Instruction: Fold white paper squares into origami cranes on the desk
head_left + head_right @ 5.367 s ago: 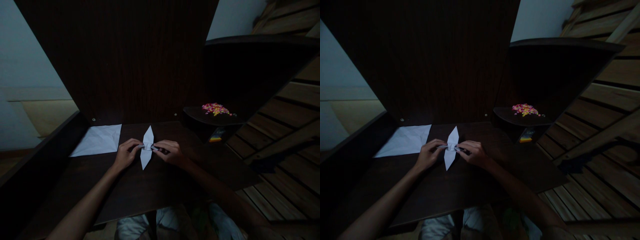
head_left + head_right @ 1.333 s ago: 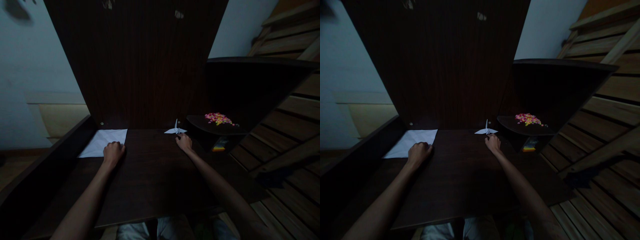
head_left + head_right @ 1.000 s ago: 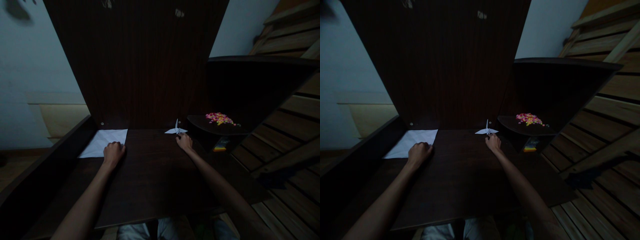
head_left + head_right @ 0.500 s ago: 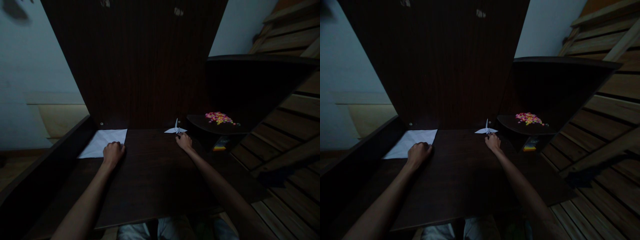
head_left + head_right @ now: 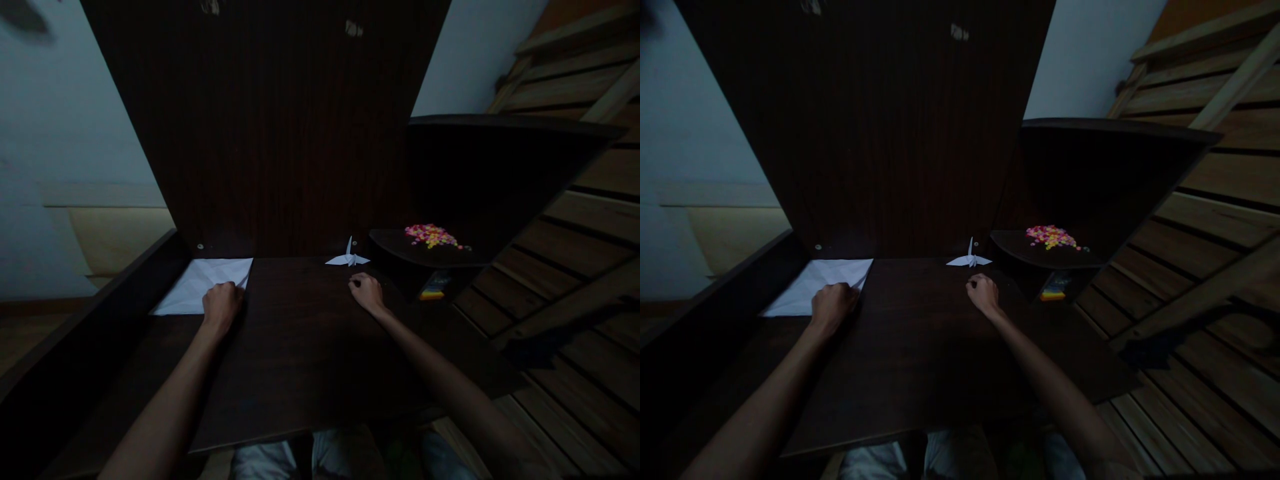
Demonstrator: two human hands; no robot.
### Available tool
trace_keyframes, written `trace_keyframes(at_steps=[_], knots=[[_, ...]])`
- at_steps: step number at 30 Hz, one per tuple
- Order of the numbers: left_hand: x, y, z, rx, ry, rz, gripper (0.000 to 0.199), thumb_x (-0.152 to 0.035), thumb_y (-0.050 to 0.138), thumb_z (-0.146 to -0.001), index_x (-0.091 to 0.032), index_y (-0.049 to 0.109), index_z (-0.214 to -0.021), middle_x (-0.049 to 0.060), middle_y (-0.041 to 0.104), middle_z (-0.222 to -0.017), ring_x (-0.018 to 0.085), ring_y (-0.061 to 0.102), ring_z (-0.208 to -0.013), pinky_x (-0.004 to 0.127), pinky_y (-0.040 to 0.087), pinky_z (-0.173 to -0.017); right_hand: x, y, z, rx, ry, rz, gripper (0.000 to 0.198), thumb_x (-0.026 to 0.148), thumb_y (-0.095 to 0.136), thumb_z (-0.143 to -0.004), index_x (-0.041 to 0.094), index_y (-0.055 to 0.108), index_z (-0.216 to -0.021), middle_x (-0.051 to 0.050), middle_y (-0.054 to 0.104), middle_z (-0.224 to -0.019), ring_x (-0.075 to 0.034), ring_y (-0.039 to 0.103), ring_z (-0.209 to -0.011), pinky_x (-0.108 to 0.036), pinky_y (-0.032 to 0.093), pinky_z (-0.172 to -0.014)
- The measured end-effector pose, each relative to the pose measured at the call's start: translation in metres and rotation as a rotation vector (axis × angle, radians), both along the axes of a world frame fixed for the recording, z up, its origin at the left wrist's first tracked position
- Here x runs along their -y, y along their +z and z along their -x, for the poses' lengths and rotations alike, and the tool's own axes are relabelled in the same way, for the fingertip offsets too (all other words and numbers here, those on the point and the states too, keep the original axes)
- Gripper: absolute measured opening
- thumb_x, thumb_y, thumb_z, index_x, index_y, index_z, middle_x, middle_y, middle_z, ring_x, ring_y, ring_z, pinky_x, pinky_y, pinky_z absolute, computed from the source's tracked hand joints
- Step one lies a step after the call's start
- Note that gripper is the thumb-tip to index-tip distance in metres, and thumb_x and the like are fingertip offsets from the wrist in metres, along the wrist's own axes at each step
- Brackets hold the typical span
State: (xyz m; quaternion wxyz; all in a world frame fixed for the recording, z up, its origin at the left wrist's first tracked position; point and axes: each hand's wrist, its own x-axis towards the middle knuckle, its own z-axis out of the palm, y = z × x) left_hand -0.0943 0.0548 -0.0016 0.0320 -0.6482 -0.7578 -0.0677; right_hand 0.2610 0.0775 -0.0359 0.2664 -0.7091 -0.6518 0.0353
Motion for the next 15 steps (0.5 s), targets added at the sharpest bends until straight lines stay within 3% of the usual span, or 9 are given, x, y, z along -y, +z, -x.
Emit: trace_keyframes(at_steps=[6, 11, 15], knots=[[0.001, 0.002, -0.002, 0.007, 0.029, 0.0, 0.044, -0.031, 0.035, -0.086, -0.007, 0.071, -0.095, 0.026, 0.069, -0.09, 0.037, 0.065, -0.088, 0.036, 0.045, -0.065, 0.015, 0.011, 0.023, -0.086, 0.174, -0.076, 0.022, 0.018, 0.051, -0.081, 0.019, 0.072, -0.083, -0.002, 0.072, -0.093, -0.014, 0.065, -0.083, -0.021, 0.048, -0.077], [0.002, 0.005, -0.003, 0.018, 0.035, -0.024, 0.043, -0.032, 0.035, -0.086, -0.009, 0.071, -0.093, 0.023, 0.07, -0.091, 0.036, 0.066, -0.086, 0.037, 0.045, -0.066, 0.025, 0.011, 0.05, -0.317, 0.428, -0.178, 0.02, 0.018, 0.053, -0.078, 0.017, 0.072, -0.079, -0.005, 0.071, -0.084, -0.015, 0.064, -0.072, -0.025, 0.048, -0.068], [0.008, 0.011, -0.008, 0.149, -0.022, -0.24, 0.038, -0.034, 0.039, -0.086, -0.013, 0.07, -0.094, 0.017, 0.071, -0.096, 0.031, 0.066, -0.087, 0.036, 0.047, -0.071, 0.03, 0.004, 0.063, -0.442, 0.514, -0.173, 0.017, 0.02, 0.054, -0.078, 0.019, 0.072, -0.078, -0.004, 0.07, -0.082, -0.014, 0.061, -0.067, -0.025, 0.047, -0.063]])
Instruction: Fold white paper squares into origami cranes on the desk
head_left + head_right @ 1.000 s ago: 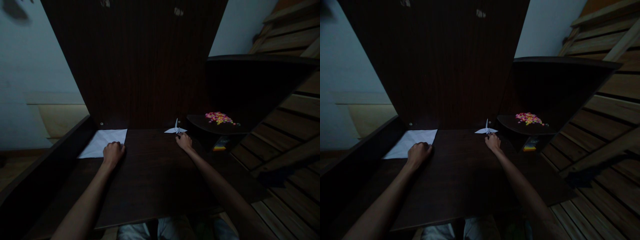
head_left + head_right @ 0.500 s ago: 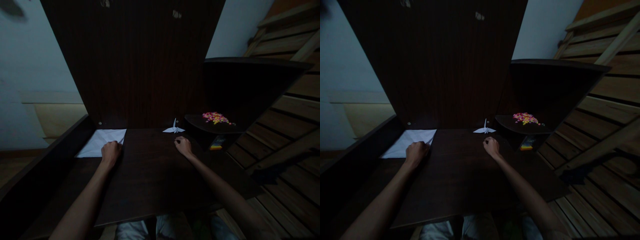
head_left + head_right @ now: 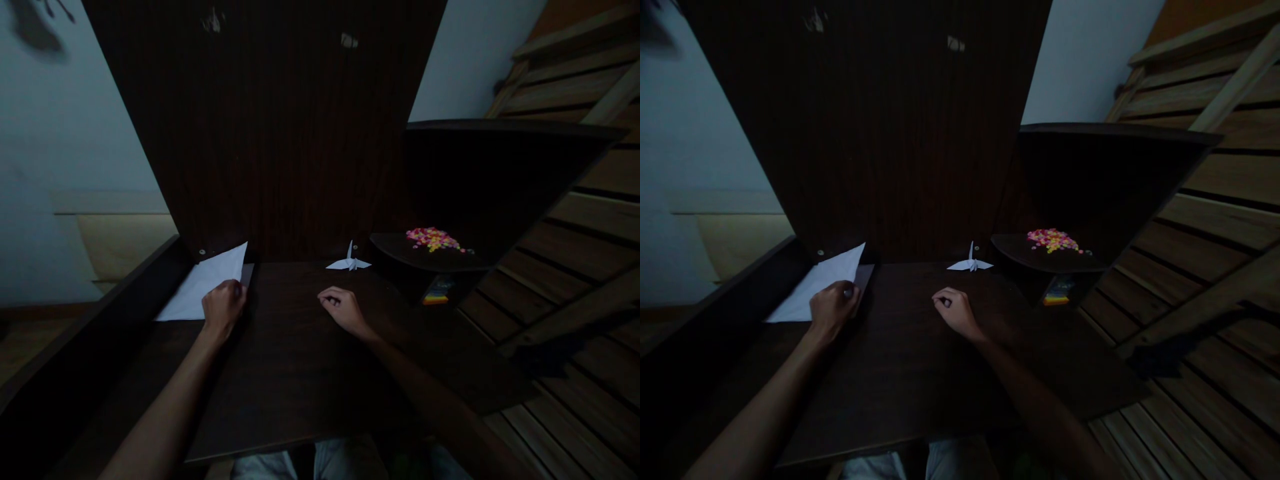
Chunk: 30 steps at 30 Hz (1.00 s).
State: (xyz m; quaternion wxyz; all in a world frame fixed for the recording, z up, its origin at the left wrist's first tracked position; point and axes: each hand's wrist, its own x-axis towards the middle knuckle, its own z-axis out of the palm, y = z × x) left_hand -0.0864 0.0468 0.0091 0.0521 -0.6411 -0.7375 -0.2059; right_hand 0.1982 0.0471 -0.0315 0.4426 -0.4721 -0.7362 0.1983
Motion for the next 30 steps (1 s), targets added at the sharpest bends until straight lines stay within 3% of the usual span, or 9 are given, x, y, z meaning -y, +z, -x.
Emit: trace_keyframes(at_steps=[4, 6, 10, 13, 15, 17, 19, 23, 30], knots=[[0.011, 0.011, -0.013, 0.379, -0.174, -0.349, 0.031, -0.036, 0.047, -0.083, -0.014, 0.068, -0.09, 0.01, 0.072, -0.094, 0.021, 0.067, -0.081, 0.03, 0.05, -0.079, 0.0, -0.004, 0.0, -0.115, 0.054, 0.019, 0.015, 0.022, 0.057, -0.078, 0.019, 0.072, -0.077, -0.004, 0.069, -0.083, -0.014, 0.06, -0.067, -0.025, 0.048, -0.06], [0.016, 0.018, -0.019, 0.567, -0.312, -0.394, 0.029, -0.041, 0.054, -0.079, -0.017, 0.068, -0.085, 0.007, 0.072, -0.093, 0.021, 0.066, -0.083, 0.031, 0.052, -0.079, -0.002, -0.005, -0.002, -0.218, 0.069, 0.073, 0.014, 0.026, 0.06, -0.077, 0.019, 0.072, -0.079, -0.005, 0.068, -0.084, -0.013, 0.058, -0.065, -0.023, 0.047, -0.053], [0.024, 0.027, -0.023, 1.046, -0.434, -0.374, 0.022, -0.038, 0.066, -0.067, -0.018, 0.062, -0.072, 0.005, 0.07, -0.086, 0.02, 0.064, -0.077, 0.03, 0.052, -0.07, -0.008, -0.002, -0.003, -0.52, 0.125, 0.289, 0.025, 0.034, 0.07, -0.07, 0.02, 0.07, -0.09, -0.005, 0.068, -0.093, -0.012, 0.059, -0.064, -0.019, 0.045, -0.044], [0.027, 0.031, -0.022, 1.386, -0.398, -0.248, 0.02, -0.037, 0.064, -0.064, -0.019, 0.055, -0.068, 0.0, 0.06, -0.063, 0.014, 0.053, -0.051, 0.026, 0.044, -0.049, -0.007, 0.001, -0.001, -0.75, 0.208, 0.477, 0.04, 0.039, 0.072, -0.069, 0.023, 0.064, -0.105, -0.007, 0.066, -0.11, -0.017, 0.064, -0.084, -0.026, 0.055, -0.061], [0.028, 0.032, -0.021, 1.493, -0.38, -0.174, 0.016, -0.034, 0.06, -0.068, -0.02, 0.054, -0.069, -0.001, 0.055, -0.059, 0.012, 0.05, -0.049, 0.025, 0.042, -0.047, -0.004, 0.003, 0.0, -0.85, 0.277, 0.63, 0.044, 0.044, 0.067, -0.074, 0.026, 0.058, -0.113, -0.008, 0.063, -0.118, -0.019, 0.065, -0.092, -0.033, 0.056, -0.072], [0.025, 0.031, -0.023, 1.521, -0.361, -0.131, 0.014, -0.033, 0.059, -0.07, -0.019, 0.055, -0.071, 0.0, 0.056, -0.061, 0.013, 0.051, -0.051, 0.026, 0.042, -0.047, -0.001, 0.004, 0.001, -0.894, 0.344, 0.743, 0.043, 0.047, 0.06, -0.079, 0.026, 0.055, -0.116, -0.008, 0.063, -0.119, -0.02, 0.065, -0.095, -0.038, 0.055, -0.077], [0.021, 0.029, -0.025, 1.507, -0.369, -0.043, 0.017, -0.034, 0.062, -0.069, -0.018, 0.058, -0.074, 0.001, 0.059, -0.064, 0.014, 0.053, -0.053, 0.026, 0.042, -0.047, 0.0, 0.004, 0.001, -0.908, 0.361, 0.749, 0.039, 0.042, 0.059, -0.079, 0.023, 0.057, -0.113, -0.008, 0.064, -0.117, -0.02, 0.064, -0.099, -0.037, 0.053, -0.082], [0.009, 0.021, -0.026, 1.471, -0.318, 0.096, 0.03, -0.037, 0.073, -0.058, -0.014, 0.061, -0.073, 0.001, 0.062, -0.064, 0.014, 0.056, -0.054, 0.024, 0.042, -0.048, -0.005, 0.004, -0.006, -0.928, 0.179, 0.629, 0.039, 0.02, 0.072, -0.061, 0.02, 0.063, -0.099, -0.004, 0.069, -0.101, -0.019, 0.065, -0.094, -0.031, 0.052, -0.082], [0.003, 0.01, -0.018, 1.181, -0.345, 0.144, 0.034, -0.043, 0.075, -0.058, -0.014, 0.065, -0.071, -0.002, 0.057, -0.054, 0.009, 0.046, -0.045, 0.02, 0.031, -0.042, -0.011, 0.008, -0.022, -0.906, 0.026, 0.453, 0.042, 0.019, 0.075, -0.057, 0.021, 0.062, -0.097, -0.002, 0.069, -0.094, -0.019, 0.065, -0.085, -0.03, 0.053, -0.074]])
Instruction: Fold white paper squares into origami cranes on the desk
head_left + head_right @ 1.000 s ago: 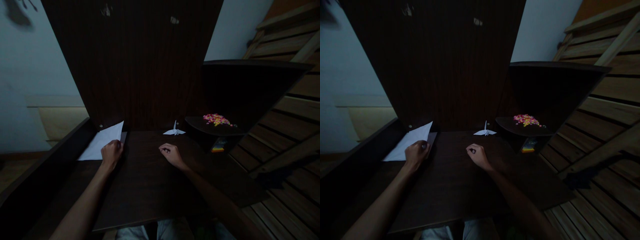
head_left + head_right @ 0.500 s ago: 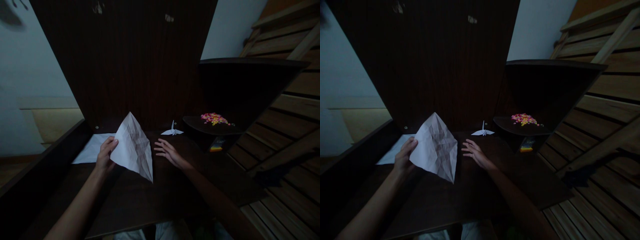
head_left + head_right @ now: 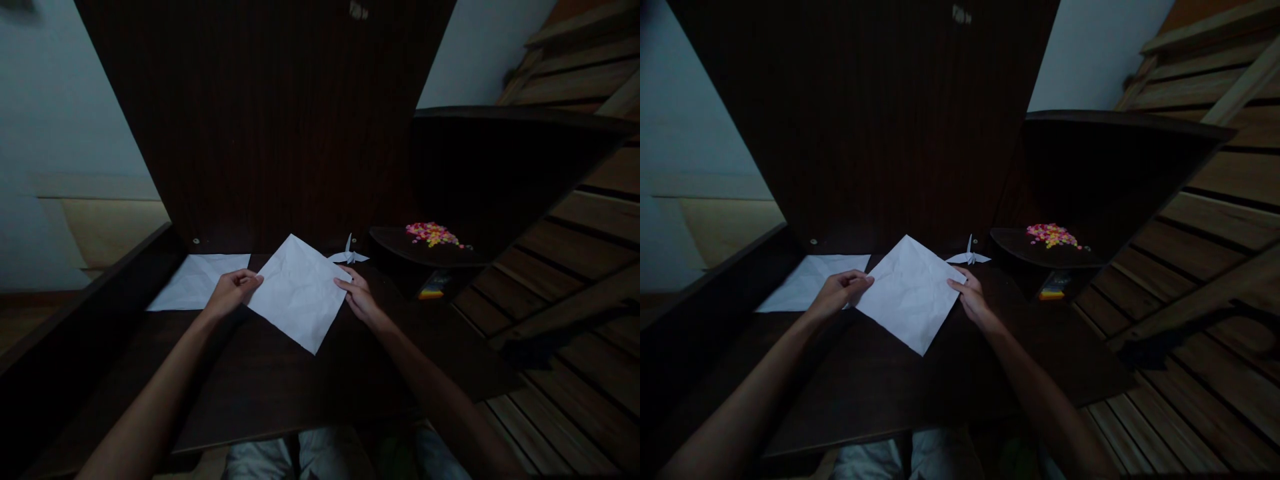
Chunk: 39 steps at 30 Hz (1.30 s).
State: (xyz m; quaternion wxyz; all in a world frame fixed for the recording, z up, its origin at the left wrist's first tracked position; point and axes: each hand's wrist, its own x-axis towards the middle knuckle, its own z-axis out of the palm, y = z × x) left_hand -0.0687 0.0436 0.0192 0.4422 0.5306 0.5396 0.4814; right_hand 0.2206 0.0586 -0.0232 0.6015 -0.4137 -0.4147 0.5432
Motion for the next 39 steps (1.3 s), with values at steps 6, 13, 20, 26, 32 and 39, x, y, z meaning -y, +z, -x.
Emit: trace_keyframes(at_steps=[6, 13, 20, 26, 32, 39], knots=[[0.002, 0.002, -0.002, -0.054, -0.021, -0.001, 0.039, -0.048, 0.074, -0.059, -0.013, 0.064, -0.074, -0.003, 0.053, -0.05, 0.008, 0.041, -0.042, 0.019, 0.026, -0.04, 0.002, 0.002, -0.008, -0.091, -0.049, 0.026, 0.045, 0.022, 0.074, -0.06, 0.021, 0.06, -0.102, -0.001, 0.07, -0.087, -0.016, 0.065, -0.076, -0.027, 0.053, -0.065], [-0.001, -0.002, -0.004, 0.034, 0.046, -0.046, 0.058, -0.047, 0.076, -0.061, -0.015, 0.06, -0.106, -0.006, 0.054, -0.048, 0.007, 0.04, -0.039, 0.017, 0.028, -0.041, 0.005, 0.003, -0.012, 0.067, -0.086, -0.031, 0.051, 0.029, 0.077, -0.061, 0.023, 0.058, -0.108, 0.004, 0.065, -0.065, -0.013, 0.061, -0.059, -0.023, 0.049, -0.053], [-0.005, -0.005, 0.01, -0.095, 0.006, -0.065, 0.046, -0.048, 0.077, -0.059, -0.016, 0.073, -0.092, 0.005, 0.069, -0.078, 0.012, 0.054, -0.056, 0.022, 0.037, -0.047, 0.003, 0.005, -0.024, 0.222, -0.049, -0.135, 0.032, 0.033, 0.081, -0.056, 0.015, 0.07, -0.079, -0.002, 0.069, -0.07, -0.01, 0.057, -0.052, -0.024, 0.047, -0.051], [0.002, 0.009, 0.012, -0.28, -0.029, -0.095, 0.06, -0.042, 0.082, -0.054, -0.017, 0.071, -0.108, -0.001, 0.064, -0.064, 0.006, 0.033, -0.04, 0.022, 0.026, -0.041, 0.004, 0.016, -0.033, 0.365, -0.041, -0.183, 0.043, 0.034, 0.083, -0.053, 0.015, 0.071, -0.089, -0.005, 0.072, -0.075, -0.016, 0.063, -0.063, -0.03, 0.051, -0.06], [0.004, 0.015, 0.014, -0.366, -0.086, -0.251, 0.047, -0.049, 0.073, -0.066, -0.017, 0.073, -0.102, 0.007, 0.068, -0.094, 0.012, 0.051, -0.059, 0.023, 0.037, -0.047, 0.009, 0.026, -0.035, 0.546, -0.148, -0.316, 0.031, 0.041, 0.078, -0.061, 0.015, 0.072, -0.078, -0.007, 0.071, -0.078, -0.017, 0.062, -0.065, -0.03, 0.049, -0.061], [0.001, 0.012, 0.022, -0.448, -0.158, -0.316, 0.045, -0.047, 0.076, -0.065, -0.023, 0.072, -0.103, 0.003, 0.06, -0.087, 0.013, 0.051, -0.065, 0.023, 0.036, -0.05, 0.011, 0.036, -0.034, 0.475, -0.175, -0.526, 0.019, 0.035, 0.08, -0.063, 0.02, 0.071, -0.071, -0.005, 0.062, -0.083, -0.018, 0.059, -0.082, -0.032, 0.049, -0.073]])
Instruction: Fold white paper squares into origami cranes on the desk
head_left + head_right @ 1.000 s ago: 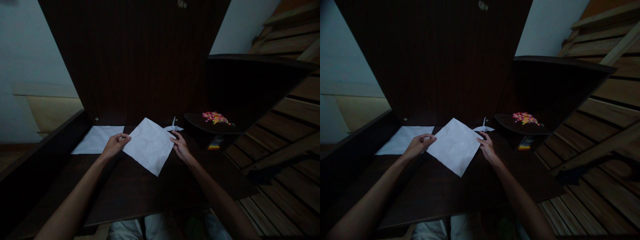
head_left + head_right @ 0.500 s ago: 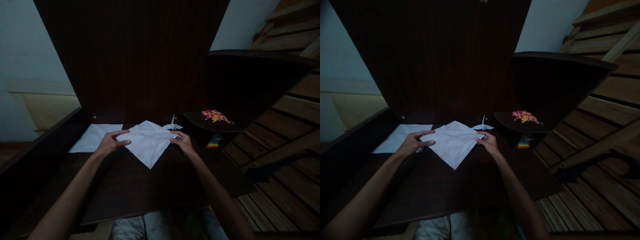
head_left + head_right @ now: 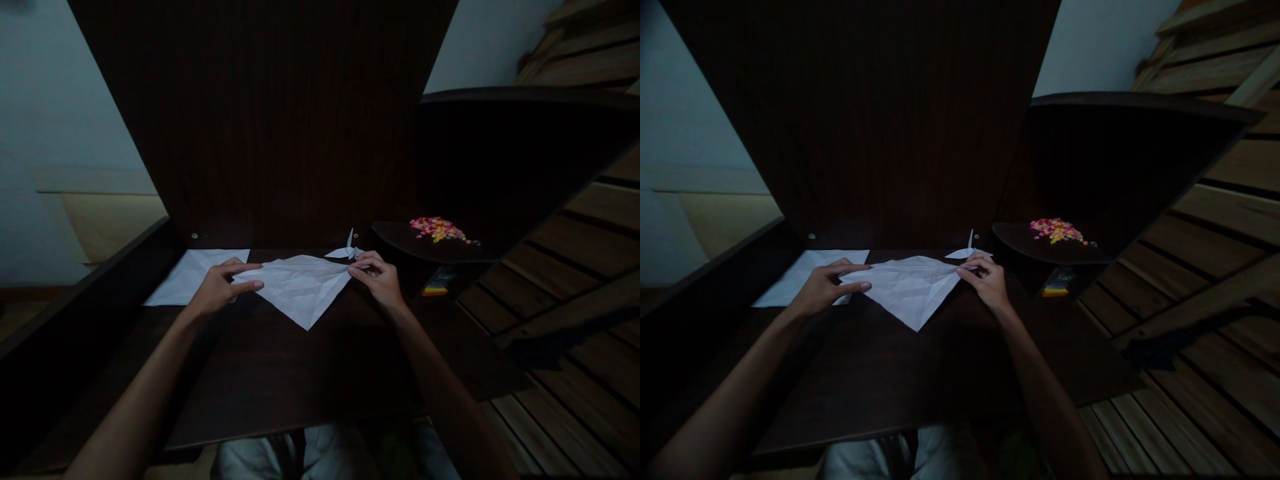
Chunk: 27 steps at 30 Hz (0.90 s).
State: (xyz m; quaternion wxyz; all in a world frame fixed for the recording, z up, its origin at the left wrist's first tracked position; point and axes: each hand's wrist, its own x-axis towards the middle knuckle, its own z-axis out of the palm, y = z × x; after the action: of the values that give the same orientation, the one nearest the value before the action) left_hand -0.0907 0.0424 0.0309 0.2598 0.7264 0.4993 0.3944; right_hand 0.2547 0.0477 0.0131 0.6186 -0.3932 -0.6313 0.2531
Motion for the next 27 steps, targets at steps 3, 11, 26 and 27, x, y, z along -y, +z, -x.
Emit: trace_keyframes(at_steps=[3, 11, 26, 27], knots=[[-0.002, -0.004, 0.0, 0.005, 0.006, -0.055, 0.039, -0.048, 0.073, -0.068, -0.024, 0.074, -0.099, 0.002, 0.055, -0.084, 0.014, 0.05, -0.069, 0.024, 0.037, -0.054, 0.003, 0.005, 0.002, -0.078, 0.077, 0.022, 0.019, 0.037, 0.078, -0.065, 0.02, 0.069, -0.07, -0.005, 0.066, -0.086, -0.019, 0.061, -0.086, -0.036, 0.049, -0.08], [0.0, -0.002, -0.007, 0.048, -0.052, -0.103, 0.029, -0.048, 0.068, -0.073, -0.02, 0.074, -0.075, 0.004, 0.057, -0.089, 0.019, 0.055, -0.085, 0.03, 0.043, -0.075, 0.007, 0.002, 0.006, -0.254, -0.006, 0.144, 0.025, 0.034, 0.081, -0.06, 0.017, 0.067, -0.07, -0.001, 0.066, -0.07, -0.014, 0.06, -0.065, -0.029, 0.049, -0.065], [0.023, -0.019, -0.054, 0.072, -0.728, 0.662, 0.026, -0.037, 0.073, -0.07, -0.013, 0.07, -0.08, 0.001, 0.066, -0.067, 0.012, 0.056, -0.059, 0.021, 0.041, -0.057, 0.01, -0.018, 0.038, -0.462, 0.14, 0.422, 0.031, 0.035, 0.083, -0.055, 0.017, 0.061, -0.067, 0.001, 0.065, -0.063, -0.012, 0.057, -0.053, -0.024, 0.045, -0.053], [0.026, -0.02, -0.059, 0.086, -0.725, 0.68, 0.027, -0.038, 0.072, -0.071, -0.013, 0.07, -0.079, 0.001, 0.064, -0.065, 0.011, 0.055, -0.057, 0.021, 0.039, -0.054, 0.01, -0.021, 0.04, -0.433, 0.142, 0.443, 0.031, 0.035, 0.083, -0.054, 0.017, 0.062, -0.068, 0.0, 0.066, -0.064, -0.013, 0.058, -0.054, -0.025, 0.045, -0.053]])
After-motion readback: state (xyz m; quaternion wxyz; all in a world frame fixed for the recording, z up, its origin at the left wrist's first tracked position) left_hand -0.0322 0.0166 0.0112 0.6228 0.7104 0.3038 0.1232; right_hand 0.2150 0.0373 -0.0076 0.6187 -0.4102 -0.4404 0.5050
